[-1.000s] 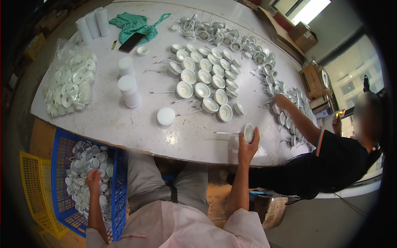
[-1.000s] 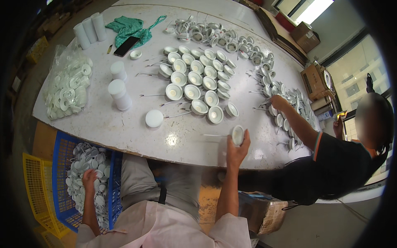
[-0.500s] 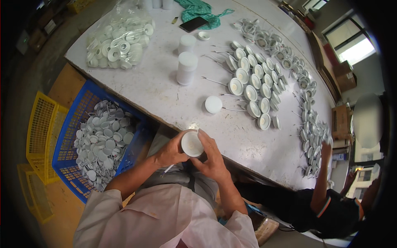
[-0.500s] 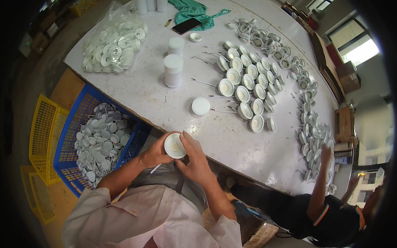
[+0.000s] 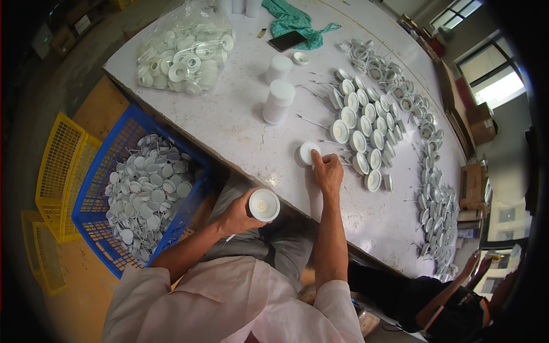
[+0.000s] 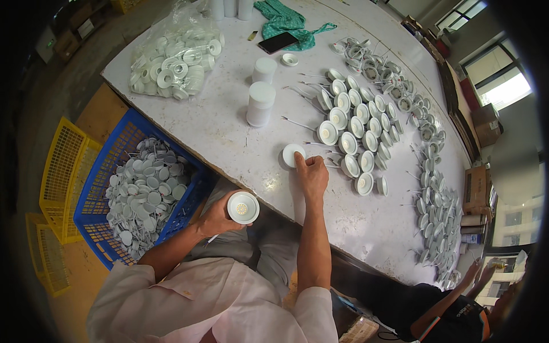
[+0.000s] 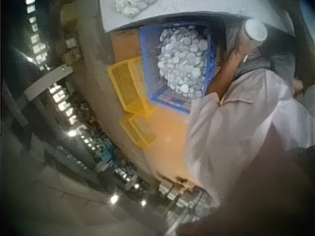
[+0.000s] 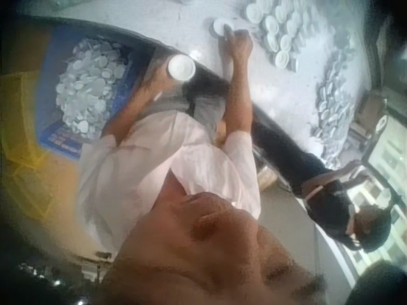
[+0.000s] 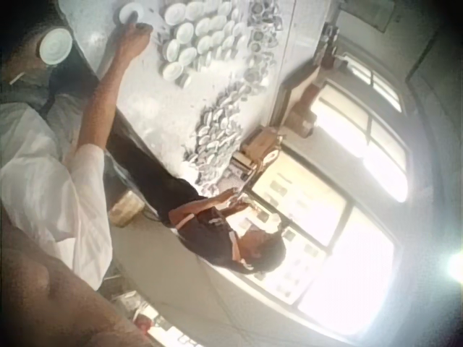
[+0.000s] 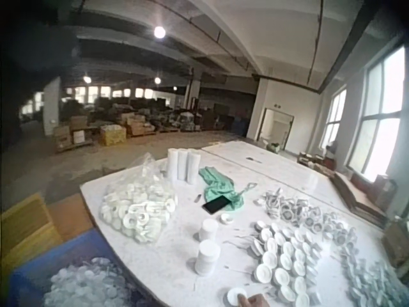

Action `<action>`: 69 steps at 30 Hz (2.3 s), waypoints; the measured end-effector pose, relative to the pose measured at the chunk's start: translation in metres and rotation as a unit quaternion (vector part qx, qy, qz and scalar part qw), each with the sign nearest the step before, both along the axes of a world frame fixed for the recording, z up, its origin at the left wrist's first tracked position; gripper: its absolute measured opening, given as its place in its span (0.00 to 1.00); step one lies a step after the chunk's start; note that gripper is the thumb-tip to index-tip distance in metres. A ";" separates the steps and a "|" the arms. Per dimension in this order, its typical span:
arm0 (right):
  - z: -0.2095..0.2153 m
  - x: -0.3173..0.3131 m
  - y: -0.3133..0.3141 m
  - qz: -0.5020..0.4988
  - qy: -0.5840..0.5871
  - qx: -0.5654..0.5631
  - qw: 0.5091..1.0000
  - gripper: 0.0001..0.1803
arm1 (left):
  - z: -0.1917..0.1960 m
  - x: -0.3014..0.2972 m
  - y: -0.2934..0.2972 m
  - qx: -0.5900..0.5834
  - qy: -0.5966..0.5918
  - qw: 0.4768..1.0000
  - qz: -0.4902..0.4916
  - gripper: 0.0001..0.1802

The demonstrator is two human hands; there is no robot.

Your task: The person assembles circular light fixtures by picking up lamp bases from a bin, pressing round diffuser covers onto each base by hand, and placing the assembled fixtures onto the table.

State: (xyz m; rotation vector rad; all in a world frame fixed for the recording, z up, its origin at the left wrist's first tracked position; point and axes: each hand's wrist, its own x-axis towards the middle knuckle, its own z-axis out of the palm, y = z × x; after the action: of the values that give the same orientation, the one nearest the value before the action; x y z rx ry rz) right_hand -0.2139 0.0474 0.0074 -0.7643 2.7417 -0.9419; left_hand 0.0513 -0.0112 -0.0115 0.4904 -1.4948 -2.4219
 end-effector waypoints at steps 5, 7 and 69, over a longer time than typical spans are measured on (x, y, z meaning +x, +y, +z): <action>-0.012 -0.013 0.006 0.025 -0.013 -0.056 0.998 0.27 | 0.006 -0.001 -0.003 0.013 -0.006 1.000 -0.011 0.40; -0.012 -0.016 0.011 0.018 -0.065 -0.086 0.994 0.25 | 0.005 -0.003 -0.003 0.007 0.000 1.000 -0.013 0.40; 0.013 0.108 0.107 0.270 0.291 -0.177 0.901 0.28 | 0.030 -0.064 0.018 -0.027 -0.046 0.998 -0.039 0.23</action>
State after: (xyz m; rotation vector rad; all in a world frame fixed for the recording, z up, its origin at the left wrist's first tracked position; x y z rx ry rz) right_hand -0.1057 0.1540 0.0202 -2.0321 2.5229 -1.2306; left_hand -0.0123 0.0069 0.0180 0.5486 -1.6406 -2.4403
